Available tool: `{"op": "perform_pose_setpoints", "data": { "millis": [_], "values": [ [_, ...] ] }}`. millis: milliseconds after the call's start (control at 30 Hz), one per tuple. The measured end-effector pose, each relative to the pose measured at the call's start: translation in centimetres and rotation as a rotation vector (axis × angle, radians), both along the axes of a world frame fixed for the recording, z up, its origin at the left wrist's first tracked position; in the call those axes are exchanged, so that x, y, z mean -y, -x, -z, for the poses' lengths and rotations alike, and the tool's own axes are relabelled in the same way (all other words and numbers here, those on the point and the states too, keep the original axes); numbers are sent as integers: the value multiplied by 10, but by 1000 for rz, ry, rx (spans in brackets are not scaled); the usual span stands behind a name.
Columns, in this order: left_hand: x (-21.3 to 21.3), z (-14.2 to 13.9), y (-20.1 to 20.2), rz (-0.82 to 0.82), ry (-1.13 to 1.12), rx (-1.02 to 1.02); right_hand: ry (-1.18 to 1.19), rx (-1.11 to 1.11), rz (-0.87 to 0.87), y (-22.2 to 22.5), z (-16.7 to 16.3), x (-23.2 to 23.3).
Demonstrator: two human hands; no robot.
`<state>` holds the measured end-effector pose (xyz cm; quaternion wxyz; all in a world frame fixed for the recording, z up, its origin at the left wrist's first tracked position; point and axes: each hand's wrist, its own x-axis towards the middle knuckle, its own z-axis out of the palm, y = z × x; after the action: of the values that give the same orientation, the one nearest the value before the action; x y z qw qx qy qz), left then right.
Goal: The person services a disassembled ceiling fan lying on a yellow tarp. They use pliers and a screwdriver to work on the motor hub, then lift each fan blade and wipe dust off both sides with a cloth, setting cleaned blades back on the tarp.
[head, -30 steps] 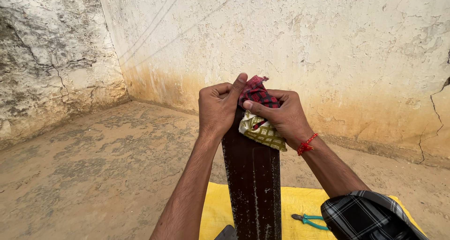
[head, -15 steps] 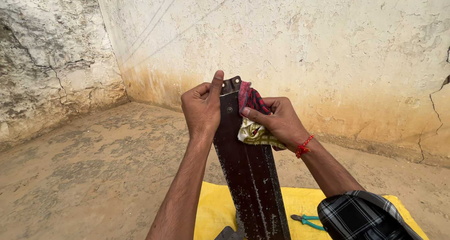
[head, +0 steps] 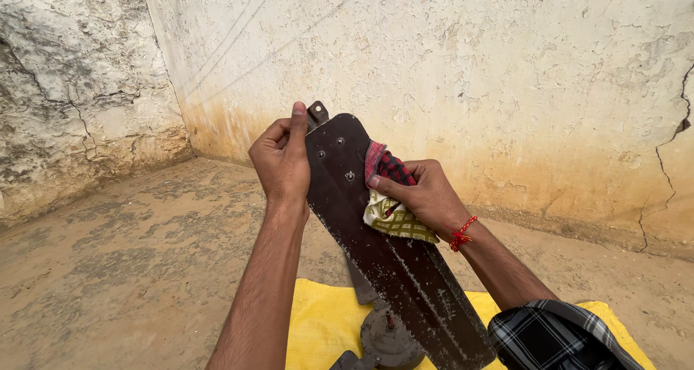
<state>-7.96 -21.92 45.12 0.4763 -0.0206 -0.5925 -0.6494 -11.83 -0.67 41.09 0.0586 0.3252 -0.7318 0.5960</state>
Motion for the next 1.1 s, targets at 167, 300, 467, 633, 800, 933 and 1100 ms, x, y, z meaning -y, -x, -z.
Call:
{"op": "perform_pose_setpoints", "data": {
  "millis": [167, 300, 467, 633, 800, 933, 1100],
  "values": [
    [38, -1, -12, -48, -228, -114, -225, -51, 4, 6, 6, -10],
    [42, 3, -16, -36, -314, -138, -269, -43, 24, 15, 6, -22],
    [28, 9, -14, -6, -379, -162, -301, -21, 234, 12, 1, -19],
    [11, 19, -13, 222, -525, -78, -281, -57, 341, 2, -13, -6],
    [-18, 31, -6, 286, -485, 10, -254, -124, 407, -7, -22, 10],
    [-21, 31, -2, 311, -511, -29, -241, -130, 347, -10, -18, 7],
    [4, 28, -8, 196, -626, -39, -373, -137, 300, -5, -12, -6]
  ]
}}
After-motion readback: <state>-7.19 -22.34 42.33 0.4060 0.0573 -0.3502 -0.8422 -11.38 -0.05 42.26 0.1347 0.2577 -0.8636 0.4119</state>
